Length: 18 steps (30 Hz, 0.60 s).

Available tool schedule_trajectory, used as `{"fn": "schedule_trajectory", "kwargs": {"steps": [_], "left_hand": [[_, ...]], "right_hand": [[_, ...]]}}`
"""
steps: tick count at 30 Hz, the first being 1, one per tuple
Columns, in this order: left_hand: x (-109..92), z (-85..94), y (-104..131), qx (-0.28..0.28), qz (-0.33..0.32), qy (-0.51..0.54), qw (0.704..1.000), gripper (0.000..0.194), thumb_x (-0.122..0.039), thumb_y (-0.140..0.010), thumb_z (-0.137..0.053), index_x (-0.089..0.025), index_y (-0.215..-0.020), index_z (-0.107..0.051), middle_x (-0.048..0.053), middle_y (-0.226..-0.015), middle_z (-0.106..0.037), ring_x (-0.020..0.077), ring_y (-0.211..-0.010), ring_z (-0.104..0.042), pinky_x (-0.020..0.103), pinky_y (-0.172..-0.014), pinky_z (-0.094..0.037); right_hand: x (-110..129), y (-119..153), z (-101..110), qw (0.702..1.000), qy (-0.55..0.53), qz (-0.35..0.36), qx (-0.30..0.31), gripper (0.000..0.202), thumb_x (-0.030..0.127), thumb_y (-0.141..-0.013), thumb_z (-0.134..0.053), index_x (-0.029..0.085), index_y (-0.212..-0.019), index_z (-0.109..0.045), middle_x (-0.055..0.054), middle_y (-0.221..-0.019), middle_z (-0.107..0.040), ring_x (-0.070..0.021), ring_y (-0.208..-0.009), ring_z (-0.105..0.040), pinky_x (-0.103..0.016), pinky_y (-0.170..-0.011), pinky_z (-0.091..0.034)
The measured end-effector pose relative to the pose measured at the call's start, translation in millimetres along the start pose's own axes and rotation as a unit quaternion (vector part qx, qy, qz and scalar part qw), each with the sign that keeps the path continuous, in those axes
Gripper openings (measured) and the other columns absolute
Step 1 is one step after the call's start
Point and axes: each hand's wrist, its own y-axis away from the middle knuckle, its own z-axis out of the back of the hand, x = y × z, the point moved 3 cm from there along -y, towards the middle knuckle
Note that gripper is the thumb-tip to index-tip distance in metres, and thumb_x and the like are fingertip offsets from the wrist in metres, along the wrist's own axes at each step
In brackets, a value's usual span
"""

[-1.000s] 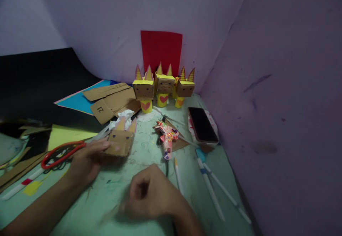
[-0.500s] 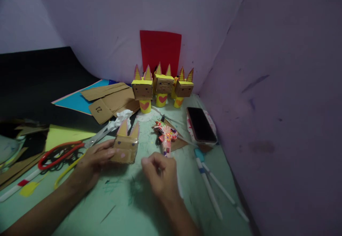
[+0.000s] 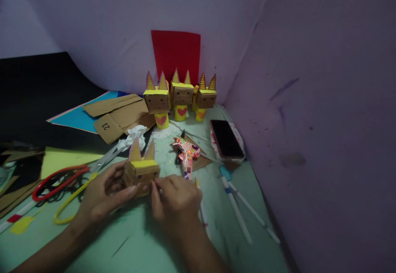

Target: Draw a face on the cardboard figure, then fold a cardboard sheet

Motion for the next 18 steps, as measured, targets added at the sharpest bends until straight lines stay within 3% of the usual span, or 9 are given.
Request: {"fn": "schedule_trajectory", "kwargs": {"steps": [3,7,11,18], "left_hand": [[1.9,1.8,1.5,0.005,-0.025,-0.072,0.997,0.06,-0.043,-0.068,-0.075,-0.016,-0.116,-0.05,0.011,-0.109,-0.069,0.0255,-0.095,-0.067,0.029,-0.076,-0.054],[5.2,5.3,2.6,-0.029,-0.06,-0.141,0.988,0.061,-0.043,-0.068,-0.072,-0.015,-0.117,-0.049,0.011,-0.107,-0.069,0.0257,-0.092,-0.067,0.033,-0.077,-0.055],[3.7,5.6,3.6,-0.057,-0.101,-0.202,0.972,0.059,-0.041,-0.066,-0.071,-0.013,-0.115,-0.052,0.012,-0.106,-0.069,0.0254,-0.089,-0.067,0.036,-0.08,-0.056],[-3.7,1.8,5.9,-0.08,-0.135,-0.214,0.964,0.059,-0.037,-0.064,-0.071,-0.009,-0.113,-0.054,0.016,-0.103,-0.07,0.0269,-0.086,-0.068,0.036,-0.079,-0.056]], "right_hand": [[1.2,-0.4,-0.4,1.0,0.01,-0.002,-0.004,0.009,0.014,-0.08,-0.062,0.016,-0.077,-0.07,-0.004,-0.069,-0.072,-0.0153,-0.058,-0.065,-0.025,-0.056,-0.045],[2.2,-0.4,0.1,0.999,0.001,0.015,-0.038,0.008,0.014,-0.078,-0.063,0.016,-0.075,-0.07,-0.002,-0.066,-0.071,-0.0146,-0.056,-0.064,-0.024,-0.056,-0.043],[4.2,-2.5,1.8,0.999,0.028,0.022,-0.03,0.012,0.016,-0.08,-0.061,0.017,-0.071,-0.069,-0.001,-0.062,-0.068,-0.0151,-0.054,-0.062,-0.026,-0.053,-0.038],[10.4,-6.2,1.3,0.994,0.097,0.037,-0.028,0.019,0.017,-0.081,-0.056,0.018,-0.066,-0.068,-0.001,-0.057,-0.065,-0.0166,-0.05,-0.058,-0.03,-0.051,-0.032]]}}
